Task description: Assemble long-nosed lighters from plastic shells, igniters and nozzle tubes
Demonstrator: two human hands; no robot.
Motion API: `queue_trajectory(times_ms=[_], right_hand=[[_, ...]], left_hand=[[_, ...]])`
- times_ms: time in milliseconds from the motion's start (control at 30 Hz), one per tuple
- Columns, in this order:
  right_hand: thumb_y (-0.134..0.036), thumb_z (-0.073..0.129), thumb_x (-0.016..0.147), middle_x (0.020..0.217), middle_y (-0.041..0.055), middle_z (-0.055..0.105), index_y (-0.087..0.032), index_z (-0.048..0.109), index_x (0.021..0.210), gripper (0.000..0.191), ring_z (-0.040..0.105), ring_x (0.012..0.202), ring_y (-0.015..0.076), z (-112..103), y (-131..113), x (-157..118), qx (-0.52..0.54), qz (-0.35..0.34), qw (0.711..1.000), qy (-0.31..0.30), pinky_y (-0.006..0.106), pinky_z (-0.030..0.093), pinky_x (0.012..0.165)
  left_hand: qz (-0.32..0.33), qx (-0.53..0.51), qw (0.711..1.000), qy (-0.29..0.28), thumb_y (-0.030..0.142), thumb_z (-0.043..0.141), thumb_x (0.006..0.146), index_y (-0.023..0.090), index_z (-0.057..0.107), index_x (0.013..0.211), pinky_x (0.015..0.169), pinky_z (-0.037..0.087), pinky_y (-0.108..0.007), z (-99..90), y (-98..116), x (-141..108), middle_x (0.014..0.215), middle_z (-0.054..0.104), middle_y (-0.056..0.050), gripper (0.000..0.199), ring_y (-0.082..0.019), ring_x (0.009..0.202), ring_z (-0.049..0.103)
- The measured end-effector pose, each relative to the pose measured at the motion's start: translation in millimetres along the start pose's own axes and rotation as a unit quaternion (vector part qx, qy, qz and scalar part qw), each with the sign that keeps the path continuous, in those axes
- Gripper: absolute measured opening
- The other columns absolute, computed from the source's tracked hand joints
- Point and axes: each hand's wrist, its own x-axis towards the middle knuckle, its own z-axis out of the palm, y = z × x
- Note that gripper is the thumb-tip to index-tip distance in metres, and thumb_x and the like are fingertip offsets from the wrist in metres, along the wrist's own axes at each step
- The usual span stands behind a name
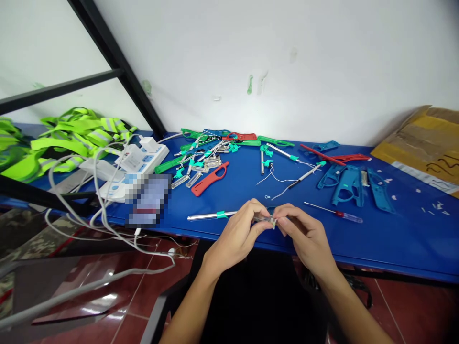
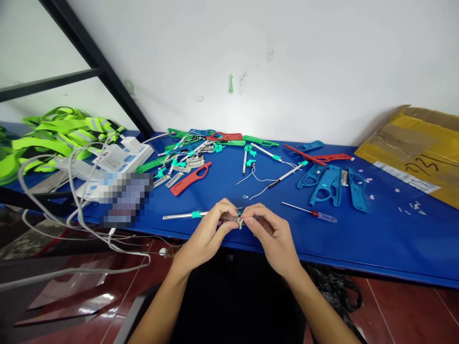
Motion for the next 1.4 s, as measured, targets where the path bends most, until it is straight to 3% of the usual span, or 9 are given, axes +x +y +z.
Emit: queue_trajectory(times_ms=[233, 467, 700, 933, 1267, 1400], right_hand=[[-0.033, 0.069, 0.107, 0.102, 0.0044, 0.069, -0.027, 0.079, 0.103, 0.012, 0.056, 0.078, 0.0154, -1.2, -1.5, -2.1, -0.003, 0.003, 1.0, -0.001, 0.031, 0.048, 0.071], [-0.032, 0.069, 0.107, 0.103, 0.0048, 0.068, -0.027, 0.079, 0.103, 0.012, 0.057, 0.08, 0.0155, 0.0, -4.5, -0.6, -0.033, -0.002, 0.999, -0.002, 0.031, 0.05, 0.073], [-0.032, 0.069, 0.106, 0.103, 0.0051, 0.071, -0.026, 0.081, 0.099, 0.016, 0.057, 0.069, 0.0122, 5.6, -12.6, 2.0, -0.027, -0.006, 1.0, 0.012, 0.027, 0.051, 0.06], [-0.029, 0.071, 0.104, 0.096, 0.0075, 0.076, -0.024, 0.083, 0.088, 0.021, 0.064, 0.072, 0.0158, 11.1, -17.6, 3.6, -0.072, -0.019, 0.997, 0.033, 0.026, 0.053, 0.055], [-0.03, 0.073, 0.102, 0.098, 0.0074, 0.08, -0.026, 0.085, 0.091, 0.017, 0.068, 0.072, 0.0181, 17.6, -15.6, -0.6, -0.116, -0.061, 0.987, 0.091, 0.027, 0.052, 0.052], [-0.029, 0.073, 0.102, 0.09, 0.0064, 0.079, -0.026, 0.085, 0.089, 0.018, 0.073, 0.076, 0.0204, 18.2, -15.5, -1.0, -0.107, -0.07, 0.988, 0.09, 0.028, 0.054, 0.054]], left_hand=[[-0.005, 0.003, 1.0, -0.002, 0.032, 0.054, 0.116, 0.024, 0.057, 0.117, 0.097, 0.049, -0.035, -0.1, -0.5, 0.4, 0.115, 0.064, -0.004, 0.009, -0.019, 0.105, 0.063], [-0.002, 0.008, 1.0, 0.007, 0.031, 0.055, 0.115, 0.023, 0.057, 0.118, 0.092, 0.049, -0.032, 0.4, -0.2, 0.9, 0.114, 0.063, -0.004, 0.009, -0.018, 0.101, 0.063], [-0.013, -0.013, 1.0, 0.025, 0.032, 0.054, 0.116, 0.023, 0.057, 0.117, 0.093, 0.049, -0.033, 4.4, 0.6, 1.3, 0.113, 0.063, -0.004, 0.01, -0.019, 0.102, 0.063], [-0.004, -0.03, 0.999, 0.024, 0.033, 0.055, 0.116, 0.023, 0.057, 0.116, 0.095, 0.05, -0.036, 4.4, -2.8, -0.8, 0.114, 0.062, -0.005, 0.01, -0.02, 0.104, 0.063], [0.012, -0.013, 0.999, 0.051, 0.032, 0.055, 0.115, 0.023, 0.056, 0.118, 0.095, 0.051, -0.036, 8.1, -5.0, -0.7, 0.115, 0.061, -0.006, 0.009, -0.02, 0.106, 0.063], [0.019, -0.008, 0.998, 0.056, 0.03, 0.055, 0.115, 0.023, 0.056, 0.117, 0.095, 0.051, -0.035, 7.8, -4.9, -0.6, 0.115, 0.062, -0.005, 0.007, -0.02, 0.106, 0.064]])
